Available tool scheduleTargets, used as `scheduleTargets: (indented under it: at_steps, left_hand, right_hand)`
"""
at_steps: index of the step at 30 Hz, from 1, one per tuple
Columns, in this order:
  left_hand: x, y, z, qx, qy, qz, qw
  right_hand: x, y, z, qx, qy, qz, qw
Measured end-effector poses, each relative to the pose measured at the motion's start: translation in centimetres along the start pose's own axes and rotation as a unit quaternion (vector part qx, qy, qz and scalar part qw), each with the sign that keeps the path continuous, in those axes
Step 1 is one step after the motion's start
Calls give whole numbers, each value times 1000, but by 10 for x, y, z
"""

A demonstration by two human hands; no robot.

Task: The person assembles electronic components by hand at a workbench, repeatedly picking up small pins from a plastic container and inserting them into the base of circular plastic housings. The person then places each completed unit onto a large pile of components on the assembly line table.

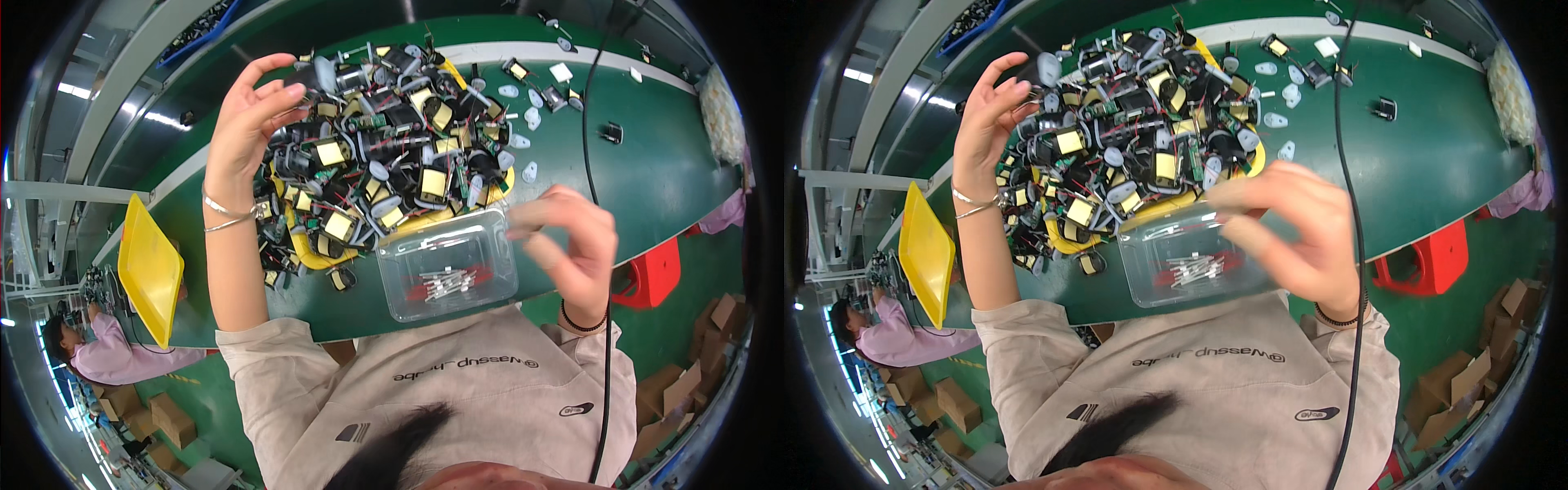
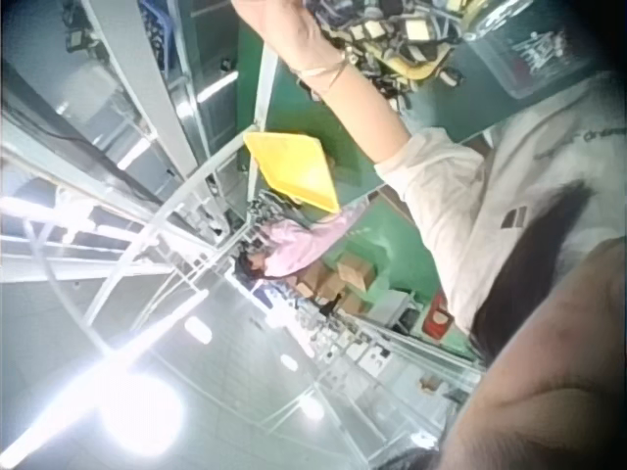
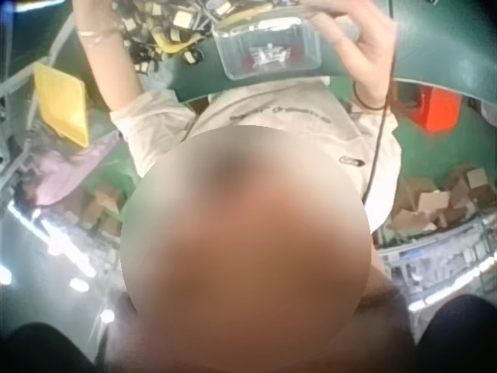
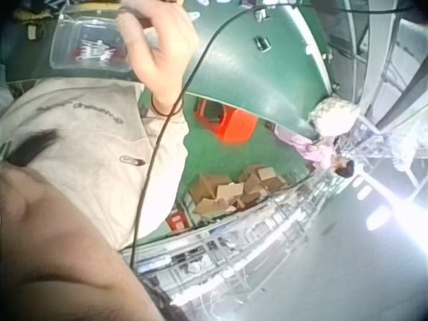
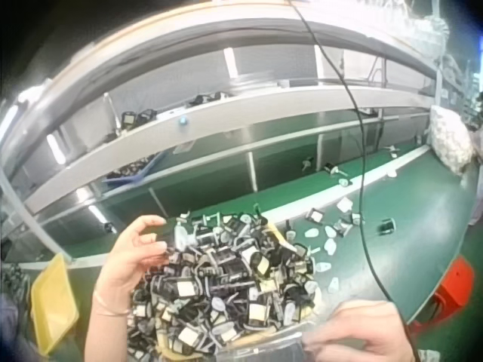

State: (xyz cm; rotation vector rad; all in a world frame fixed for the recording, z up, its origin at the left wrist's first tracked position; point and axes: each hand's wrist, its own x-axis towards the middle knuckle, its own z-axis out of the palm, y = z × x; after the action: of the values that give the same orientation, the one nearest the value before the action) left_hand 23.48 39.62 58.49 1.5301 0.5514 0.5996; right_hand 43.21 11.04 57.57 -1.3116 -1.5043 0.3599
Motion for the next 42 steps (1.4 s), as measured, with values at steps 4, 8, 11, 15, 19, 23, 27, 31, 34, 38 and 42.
scheduleTargets:
  at_steps: [4,8,11,15,19,23,27,31,34,38,42]
  left_hand:
    - [-27,-13,12,-202,-12,8,979]
    - [-50,-24,28,-295,-43,21,954]
    - [-60,-22,47,-323,-70,28,943]
    - [-75,-20,63,-336,-73,21,939]
    - [-81,-28,66,-338,-74,26,938]
    - [-82,-31,70,-296,-91,58,949]
    - [-84,-28,78,-268,-108,94,953]
    - [-87,-14,93,-188,-59,67,978]
    - [-87,-17,86,-100,-59,79,990]
    - [-83,-18,86,-131,-65,121,982]
    - [-76,-21,87,-147,-91,194,966]
  right_hand:
    - [-20,16,16,-48,-137,21,989]
    - [-39,31,38,-144,-199,27,969]
    - [-48,40,59,-231,-276,-2,933]
    - [-50,50,82,-253,-339,-50,905]
    - [-45,52,84,-256,-356,-74,896]
    - [-40,49,82,-273,-405,-60,871]
    - [-35,48,76,-263,-361,-63,893]
    - [-34,52,73,-229,-373,-54,898]
    - [-7,30,46,-47,-328,15,943]
    - [10,26,32,387,-20,70,919]
    - [38,21,36,440,37,72,894]
